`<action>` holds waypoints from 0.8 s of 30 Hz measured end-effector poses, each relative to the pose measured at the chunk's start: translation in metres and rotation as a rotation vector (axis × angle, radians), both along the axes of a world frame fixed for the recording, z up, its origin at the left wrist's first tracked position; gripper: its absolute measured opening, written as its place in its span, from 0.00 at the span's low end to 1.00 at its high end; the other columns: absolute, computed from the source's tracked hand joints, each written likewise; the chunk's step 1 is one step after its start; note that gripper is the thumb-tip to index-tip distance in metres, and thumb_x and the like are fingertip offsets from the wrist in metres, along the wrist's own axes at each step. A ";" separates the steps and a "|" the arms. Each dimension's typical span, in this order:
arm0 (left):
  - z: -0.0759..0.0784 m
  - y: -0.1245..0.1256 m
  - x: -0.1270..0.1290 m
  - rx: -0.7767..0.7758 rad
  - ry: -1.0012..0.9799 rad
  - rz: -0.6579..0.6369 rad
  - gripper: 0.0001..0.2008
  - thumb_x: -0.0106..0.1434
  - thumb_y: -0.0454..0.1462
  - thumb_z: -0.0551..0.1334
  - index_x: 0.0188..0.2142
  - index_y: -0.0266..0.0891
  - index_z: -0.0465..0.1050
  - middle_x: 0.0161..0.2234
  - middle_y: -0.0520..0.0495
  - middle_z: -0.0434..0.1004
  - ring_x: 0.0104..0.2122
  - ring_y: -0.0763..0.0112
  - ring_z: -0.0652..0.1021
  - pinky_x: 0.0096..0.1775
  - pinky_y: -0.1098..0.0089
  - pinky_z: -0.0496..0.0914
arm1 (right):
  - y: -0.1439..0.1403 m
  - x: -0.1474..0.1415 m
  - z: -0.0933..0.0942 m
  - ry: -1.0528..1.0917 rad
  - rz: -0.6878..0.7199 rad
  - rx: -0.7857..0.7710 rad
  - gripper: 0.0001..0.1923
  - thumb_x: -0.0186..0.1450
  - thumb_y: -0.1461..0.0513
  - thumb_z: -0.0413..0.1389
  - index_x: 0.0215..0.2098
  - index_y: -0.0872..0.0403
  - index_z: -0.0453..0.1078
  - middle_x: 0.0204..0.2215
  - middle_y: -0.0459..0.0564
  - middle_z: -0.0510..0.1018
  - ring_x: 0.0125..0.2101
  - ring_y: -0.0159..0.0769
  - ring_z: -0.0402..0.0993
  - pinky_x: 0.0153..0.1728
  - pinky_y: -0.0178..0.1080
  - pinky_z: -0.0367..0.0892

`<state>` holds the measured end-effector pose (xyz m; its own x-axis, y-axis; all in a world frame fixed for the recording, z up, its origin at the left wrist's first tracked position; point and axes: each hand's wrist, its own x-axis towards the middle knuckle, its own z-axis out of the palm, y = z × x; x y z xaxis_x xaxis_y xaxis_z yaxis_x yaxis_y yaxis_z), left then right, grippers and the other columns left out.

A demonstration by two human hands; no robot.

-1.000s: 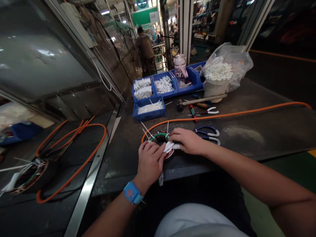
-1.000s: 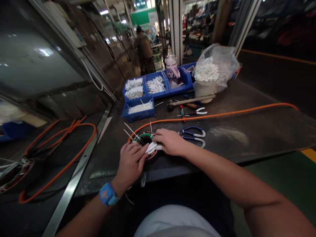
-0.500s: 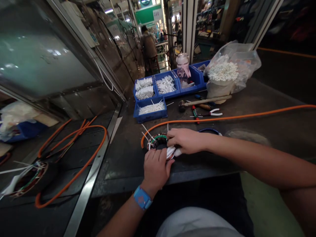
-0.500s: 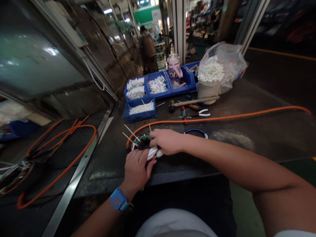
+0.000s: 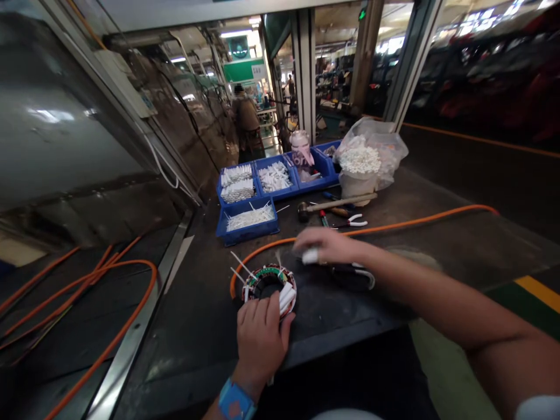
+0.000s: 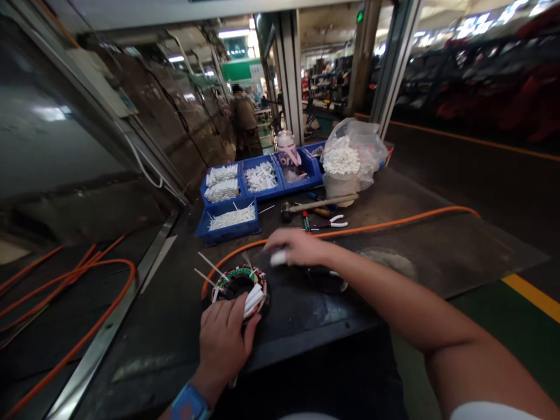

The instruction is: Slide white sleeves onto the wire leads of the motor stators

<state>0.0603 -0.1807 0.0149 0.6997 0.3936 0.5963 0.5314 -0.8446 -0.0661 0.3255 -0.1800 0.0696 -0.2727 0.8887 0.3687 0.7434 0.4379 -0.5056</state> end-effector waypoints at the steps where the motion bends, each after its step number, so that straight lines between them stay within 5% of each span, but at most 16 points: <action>1: 0.000 0.000 0.000 0.010 -0.012 -0.003 0.14 0.63 0.40 0.55 0.44 0.33 0.67 0.31 0.43 0.71 0.32 0.61 0.69 0.40 0.61 0.62 | 0.000 0.024 0.003 0.049 -0.283 0.069 0.11 0.61 0.63 0.52 0.41 0.54 0.71 0.38 0.49 0.75 0.38 0.35 0.69 0.39 0.36 0.63; 3: -0.001 0.001 0.001 0.018 -0.028 -0.009 0.13 0.63 0.40 0.55 0.44 0.33 0.66 0.31 0.43 0.71 0.32 0.61 0.69 0.39 0.61 0.62 | 0.003 0.073 0.012 0.053 -0.802 0.195 0.15 0.62 0.66 0.47 0.44 0.55 0.69 0.40 0.53 0.74 0.39 0.39 0.68 0.39 0.40 0.63; 5: -0.001 0.001 0.001 0.022 -0.041 -0.009 0.13 0.63 0.40 0.55 0.44 0.33 0.66 0.31 0.43 0.71 0.33 0.61 0.70 0.39 0.61 0.62 | 0.006 0.117 0.020 -0.086 -1.122 0.209 0.19 0.60 0.67 0.47 0.49 0.57 0.66 0.43 0.58 0.72 0.40 0.43 0.67 0.37 0.42 0.61; 7: -0.001 0.001 0.001 0.025 -0.045 -0.011 0.14 0.63 0.40 0.55 0.45 0.33 0.66 0.31 0.43 0.71 0.33 0.61 0.70 0.40 0.61 0.62 | 0.008 0.146 0.023 -0.297 -1.245 0.117 0.18 0.59 0.67 0.47 0.47 0.57 0.67 0.42 0.59 0.71 0.39 0.44 0.66 0.34 0.40 0.60; 16: -0.002 0.000 0.000 0.000 -0.039 -0.006 0.14 0.63 0.39 0.56 0.46 0.34 0.66 0.32 0.43 0.72 0.34 0.60 0.70 0.40 0.60 0.63 | 0.011 0.171 0.019 -0.529 -1.269 0.078 0.17 0.60 0.65 0.46 0.44 0.53 0.70 0.41 0.54 0.71 0.34 0.39 0.65 0.27 0.37 0.51; 24: 0.002 -0.001 0.000 0.018 -0.038 -0.015 0.14 0.63 0.39 0.55 0.47 0.34 0.66 0.33 0.42 0.73 0.33 0.62 0.71 0.41 0.60 0.64 | 0.009 0.175 0.023 -0.340 -1.263 0.115 0.15 0.57 0.67 0.47 0.40 0.56 0.71 0.44 0.57 0.69 0.35 0.41 0.66 0.27 0.38 0.52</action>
